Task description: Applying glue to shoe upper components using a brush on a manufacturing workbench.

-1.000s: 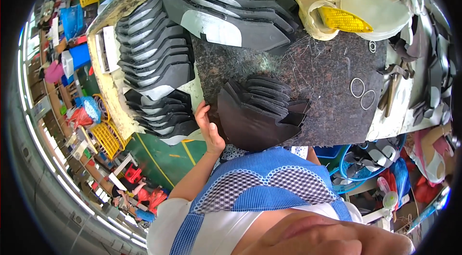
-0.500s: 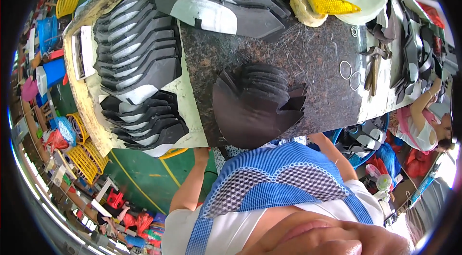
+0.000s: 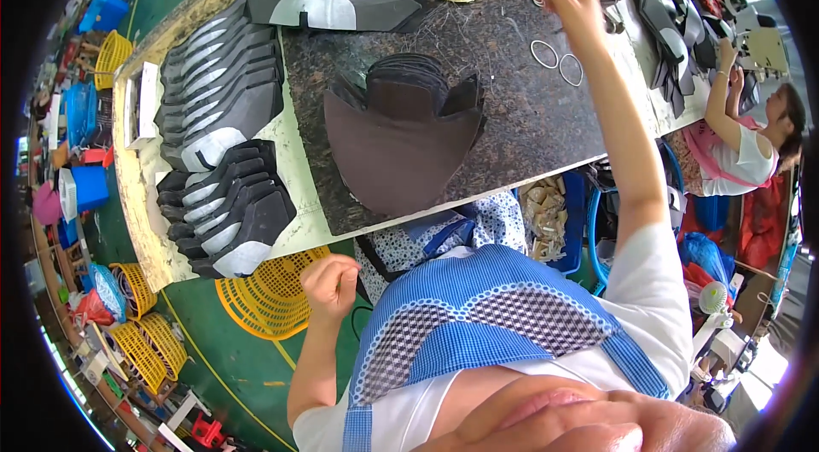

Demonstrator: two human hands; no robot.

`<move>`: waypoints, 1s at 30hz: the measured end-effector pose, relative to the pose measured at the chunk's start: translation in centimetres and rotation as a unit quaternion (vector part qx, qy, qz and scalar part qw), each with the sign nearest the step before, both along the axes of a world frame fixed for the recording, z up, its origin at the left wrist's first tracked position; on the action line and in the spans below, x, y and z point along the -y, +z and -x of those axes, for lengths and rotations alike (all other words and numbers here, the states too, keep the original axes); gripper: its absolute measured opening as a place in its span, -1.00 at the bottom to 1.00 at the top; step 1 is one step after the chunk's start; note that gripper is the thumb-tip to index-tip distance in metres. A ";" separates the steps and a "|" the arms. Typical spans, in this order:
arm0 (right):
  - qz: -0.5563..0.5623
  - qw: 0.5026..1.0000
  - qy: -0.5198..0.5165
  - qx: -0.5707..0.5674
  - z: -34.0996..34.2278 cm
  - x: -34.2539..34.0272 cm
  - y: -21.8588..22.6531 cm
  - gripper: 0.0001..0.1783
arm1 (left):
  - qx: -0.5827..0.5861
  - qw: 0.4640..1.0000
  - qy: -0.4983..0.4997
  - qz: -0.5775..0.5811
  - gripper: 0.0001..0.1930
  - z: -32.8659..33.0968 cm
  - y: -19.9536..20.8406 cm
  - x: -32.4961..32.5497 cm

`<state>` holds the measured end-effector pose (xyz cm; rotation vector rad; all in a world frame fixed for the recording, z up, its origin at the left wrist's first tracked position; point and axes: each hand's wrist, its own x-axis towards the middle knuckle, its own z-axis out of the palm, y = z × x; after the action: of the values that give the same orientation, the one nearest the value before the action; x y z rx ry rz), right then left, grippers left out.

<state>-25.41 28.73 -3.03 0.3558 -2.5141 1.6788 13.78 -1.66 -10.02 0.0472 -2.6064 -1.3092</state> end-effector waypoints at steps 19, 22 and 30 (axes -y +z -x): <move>0.032 0.927 0.339 0.156 0.5 6.9 2.3 -0.67 | -0.008 0.967 -0.127 0.222 -0.02 15.7 2.5 -5.0; -0.159 0.930 0.331 0.015 -1.0 11.7 1.5 -0.61 | 0.000 0.963 -0.133 0.234 -0.03 15.3 2.3 -5.2; -0.136 0.940 0.296 0.101 -0.4 9.5 0.0 -0.60 | -0.046 0.964 -0.096 0.246 -0.19 14.4 1.9 -5.4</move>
<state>-24.98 19.28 -3.02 1.1158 -3.0092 1.5822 -0.63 3.76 -8.14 -0.3468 -2.8267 -0.6564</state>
